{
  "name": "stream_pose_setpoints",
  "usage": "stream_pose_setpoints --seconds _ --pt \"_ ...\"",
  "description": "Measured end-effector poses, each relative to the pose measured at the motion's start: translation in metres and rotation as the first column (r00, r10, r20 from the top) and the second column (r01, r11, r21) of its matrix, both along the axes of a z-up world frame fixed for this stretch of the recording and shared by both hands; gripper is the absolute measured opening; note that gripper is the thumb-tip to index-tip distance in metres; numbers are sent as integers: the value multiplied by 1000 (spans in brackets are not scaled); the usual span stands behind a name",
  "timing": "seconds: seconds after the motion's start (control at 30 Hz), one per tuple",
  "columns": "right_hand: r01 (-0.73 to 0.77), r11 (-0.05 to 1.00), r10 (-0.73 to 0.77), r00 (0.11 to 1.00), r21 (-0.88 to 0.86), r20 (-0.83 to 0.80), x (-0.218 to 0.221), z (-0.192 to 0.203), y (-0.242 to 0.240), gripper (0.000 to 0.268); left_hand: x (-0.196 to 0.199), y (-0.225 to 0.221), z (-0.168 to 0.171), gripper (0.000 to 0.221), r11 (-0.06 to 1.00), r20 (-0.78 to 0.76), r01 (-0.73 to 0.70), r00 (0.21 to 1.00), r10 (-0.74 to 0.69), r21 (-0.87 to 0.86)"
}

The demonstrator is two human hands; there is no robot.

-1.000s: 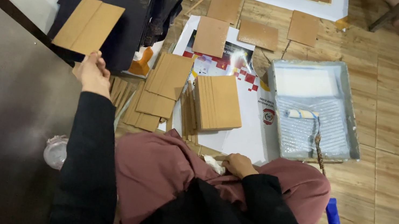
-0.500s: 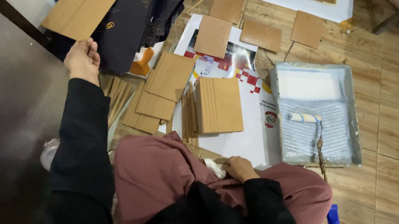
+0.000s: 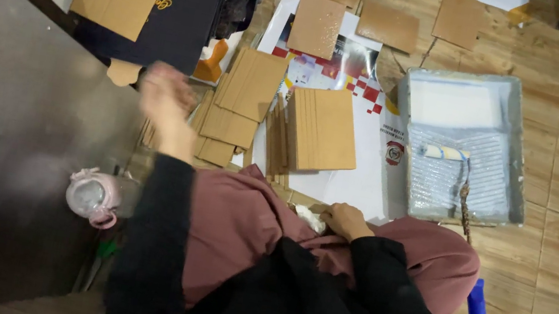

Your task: Painting a cardboard piece with a roller and then sorting and inspecting other cardboard pieces while sitting on the floor.

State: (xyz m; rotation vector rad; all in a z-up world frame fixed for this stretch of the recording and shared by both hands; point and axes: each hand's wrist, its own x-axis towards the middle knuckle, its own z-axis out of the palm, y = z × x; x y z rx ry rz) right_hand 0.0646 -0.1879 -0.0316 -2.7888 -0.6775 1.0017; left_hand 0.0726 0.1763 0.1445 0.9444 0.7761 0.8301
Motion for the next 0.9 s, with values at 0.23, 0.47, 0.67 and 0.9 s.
stream_pose_setpoints --seconds 0.23,0.47,0.67,0.9 --pt "-3 1000 3 1000 3 20 -3 -5 -5 35 16 -92 -122 18 843 -221 413 837 -500 -344" --pt "29 999 -29 1000 -25 -2 4 -11 -4 34 55 -66 -202 65 691 -42 283 910 -413 -665" --pt "20 1000 -20 1000 14 -15 7 -11 -3 32 63 -52 -233 68 657 -55 188 942 -330 -730" --pt "-8 1000 8 1000 19 -24 11 -13 -1 31 75 -34 -267 69 592 -41 146 956 -291 -792"
